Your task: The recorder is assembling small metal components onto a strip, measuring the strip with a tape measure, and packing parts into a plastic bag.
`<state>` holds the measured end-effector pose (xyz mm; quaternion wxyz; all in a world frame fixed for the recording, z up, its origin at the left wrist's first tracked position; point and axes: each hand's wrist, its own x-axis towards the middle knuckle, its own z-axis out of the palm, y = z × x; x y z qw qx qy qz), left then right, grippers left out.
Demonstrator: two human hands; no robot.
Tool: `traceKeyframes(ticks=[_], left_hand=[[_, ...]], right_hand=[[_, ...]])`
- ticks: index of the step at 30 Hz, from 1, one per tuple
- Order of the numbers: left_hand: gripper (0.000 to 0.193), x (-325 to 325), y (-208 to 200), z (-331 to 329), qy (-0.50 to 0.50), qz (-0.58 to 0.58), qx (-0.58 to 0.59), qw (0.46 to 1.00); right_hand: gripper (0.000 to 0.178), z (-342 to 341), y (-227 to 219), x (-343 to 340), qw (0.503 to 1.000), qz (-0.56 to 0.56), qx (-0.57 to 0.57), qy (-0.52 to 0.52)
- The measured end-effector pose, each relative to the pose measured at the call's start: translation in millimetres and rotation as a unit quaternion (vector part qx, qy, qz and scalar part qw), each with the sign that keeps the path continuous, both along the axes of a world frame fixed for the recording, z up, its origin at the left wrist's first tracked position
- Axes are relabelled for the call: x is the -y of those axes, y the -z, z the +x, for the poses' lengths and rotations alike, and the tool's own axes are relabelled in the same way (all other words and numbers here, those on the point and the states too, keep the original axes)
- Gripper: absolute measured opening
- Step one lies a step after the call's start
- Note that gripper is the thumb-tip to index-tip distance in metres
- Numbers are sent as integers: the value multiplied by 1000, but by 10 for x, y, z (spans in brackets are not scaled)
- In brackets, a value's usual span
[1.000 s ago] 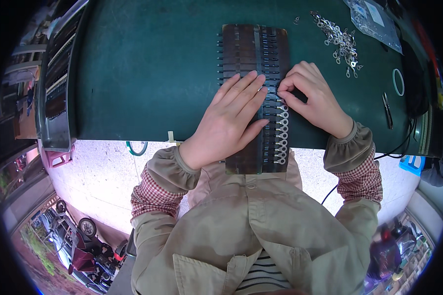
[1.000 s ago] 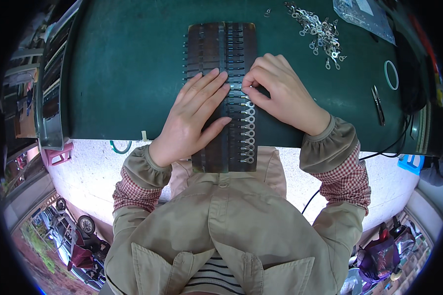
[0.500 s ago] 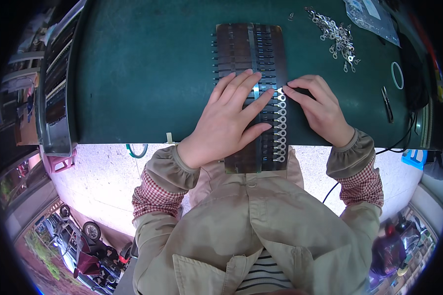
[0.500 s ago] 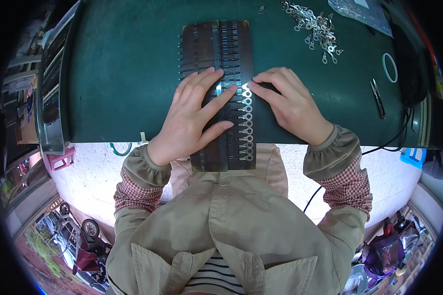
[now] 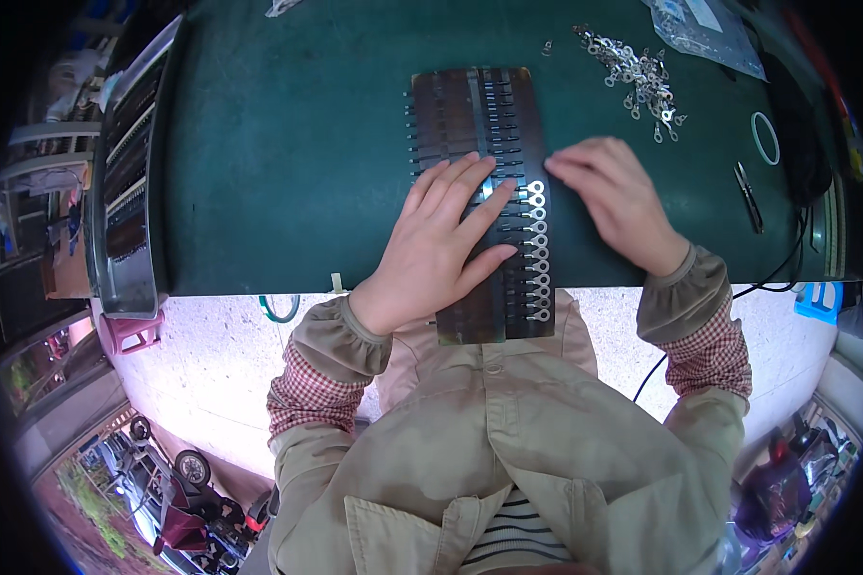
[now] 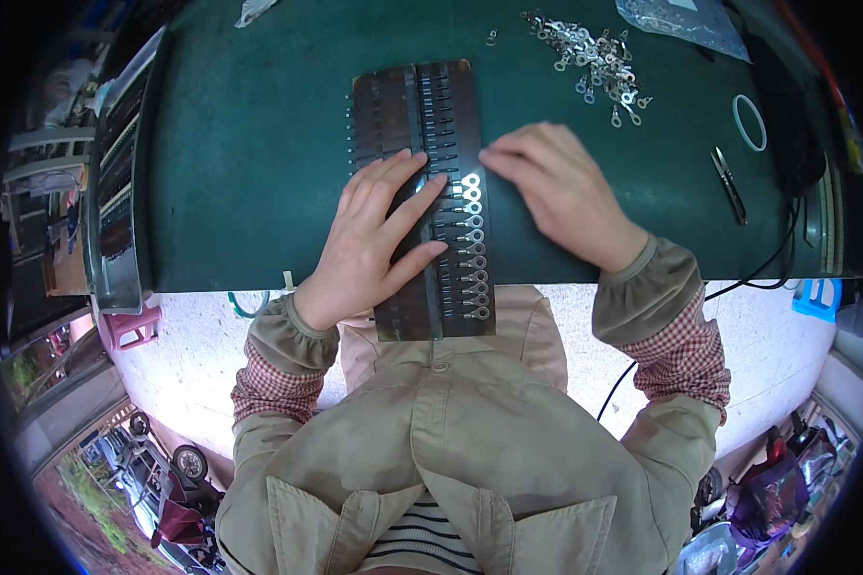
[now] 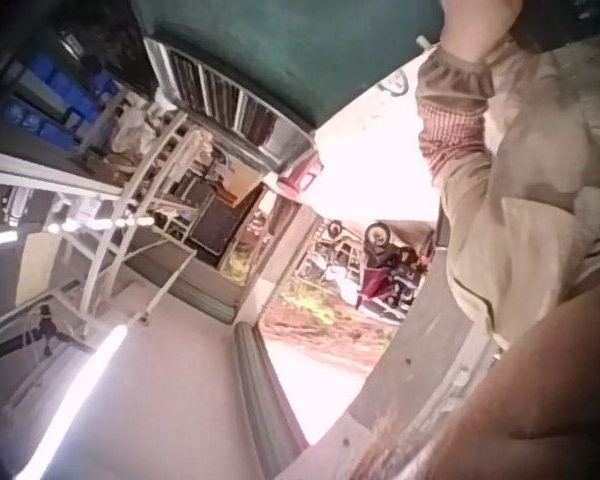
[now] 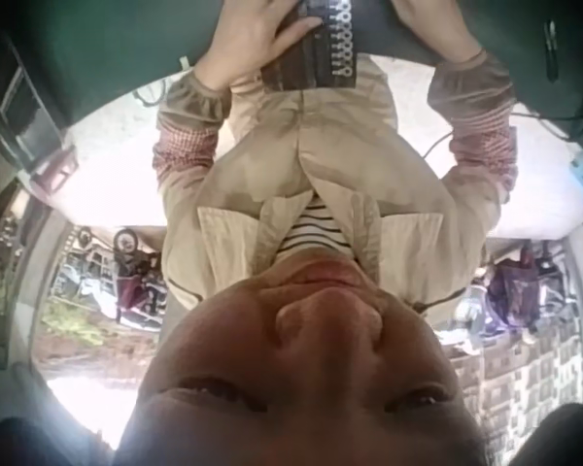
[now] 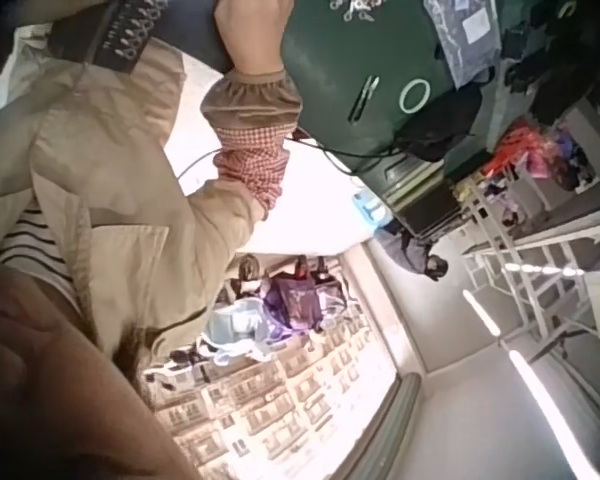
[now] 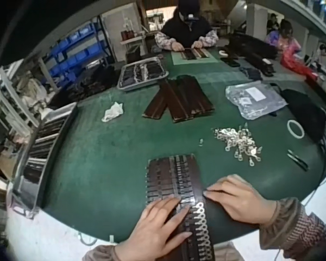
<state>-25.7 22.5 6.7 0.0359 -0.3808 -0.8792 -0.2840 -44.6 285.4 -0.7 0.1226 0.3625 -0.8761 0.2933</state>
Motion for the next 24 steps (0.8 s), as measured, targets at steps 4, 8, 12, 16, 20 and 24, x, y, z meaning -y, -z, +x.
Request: traceKeyframes(ticks=[4,8,12,16,20,24], left_hand=[[59,-4,58,-67,-5,29,-1,1000],[60,-23,66,-146,-16,40,-17,999],[61,-12,50,-93,-17,30,-7,999],[59,-4,1,-33,-10,17,-15,1000],[60,14,3,-19,-14,22,-14,1000],[62,18,36,-22,-15,38,-4,999]], right_hand=[[32,-494,24,-243,990,45,-60,118],[27,-759,153,-473,960,124,-136,211],[19,-708,107,-462,973,94,-60,202],[14,-525,-31,-411,977,64,-48,198],[13,-480,7,-269,984,-31,-76,159],[19,-345,104,-51,998,-1,-51,46]])
